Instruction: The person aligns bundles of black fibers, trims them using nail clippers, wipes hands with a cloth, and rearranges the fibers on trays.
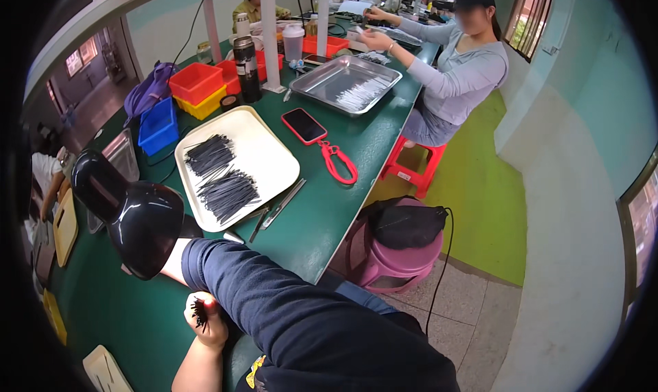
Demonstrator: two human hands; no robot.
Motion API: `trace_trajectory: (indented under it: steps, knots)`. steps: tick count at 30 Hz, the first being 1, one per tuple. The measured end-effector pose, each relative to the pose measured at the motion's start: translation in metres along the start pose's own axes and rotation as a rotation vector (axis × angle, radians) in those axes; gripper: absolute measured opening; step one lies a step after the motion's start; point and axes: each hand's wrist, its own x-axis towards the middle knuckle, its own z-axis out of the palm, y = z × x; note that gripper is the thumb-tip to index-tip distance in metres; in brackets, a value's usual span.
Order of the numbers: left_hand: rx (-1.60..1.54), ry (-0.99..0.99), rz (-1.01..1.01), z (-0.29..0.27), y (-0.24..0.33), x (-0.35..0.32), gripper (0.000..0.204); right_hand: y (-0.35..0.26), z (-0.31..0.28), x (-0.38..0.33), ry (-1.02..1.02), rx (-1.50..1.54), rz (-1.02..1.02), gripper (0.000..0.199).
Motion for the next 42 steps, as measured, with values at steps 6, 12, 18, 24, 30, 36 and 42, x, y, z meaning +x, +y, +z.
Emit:
trace_trajectory:
  steps: [6, 12, 18, 24, 30, 36, 42]
  knots:
    - [-0.169, 0.058, -0.288, 0.001, -0.003, 0.001, 0.020, 0.001, 0.001, -0.009, -0.009, 0.056, -0.010, 0.022]
    - [-0.179, 0.065, -0.320, 0.004, 0.005, 0.009, 0.023, 0.008, -0.008, -0.018, -0.005, 0.079, -0.030, 0.018]
    - [-0.232, 0.080, -0.375, 0.007, 0.002, 0.008, 0.018, 0.003, -0.013, -0.034, -0.023, 0.163, -0.094, 0.014]
    - [-0.231, 0.128, -0.371, 0.008, 0.010, 0.013, 0.009, 0.030, -0.089, -0.100, -0.068, 0.438, -0.192, 0.013]
    - [-0.232, 0.044, -0.359, 0.012, 0.006, 0.022, 0.014, 0.070, -0.007, -0.161, 0.398, 1.027, -0.223, 0.011]
    - [-0.056, 0.143, -0.519, 0.026, 0.005, 0.050, 0.010, 0.066, 0.015, -0.144, 0.281, 1.078, -0.521, 0.007]
    - [-0.053, 0.111, -0.649, 0.034, 0.002, 0.065, 0.020, 0.063, 0.032, -0.131, 0.129, 0.891, -0.351, 0.012]
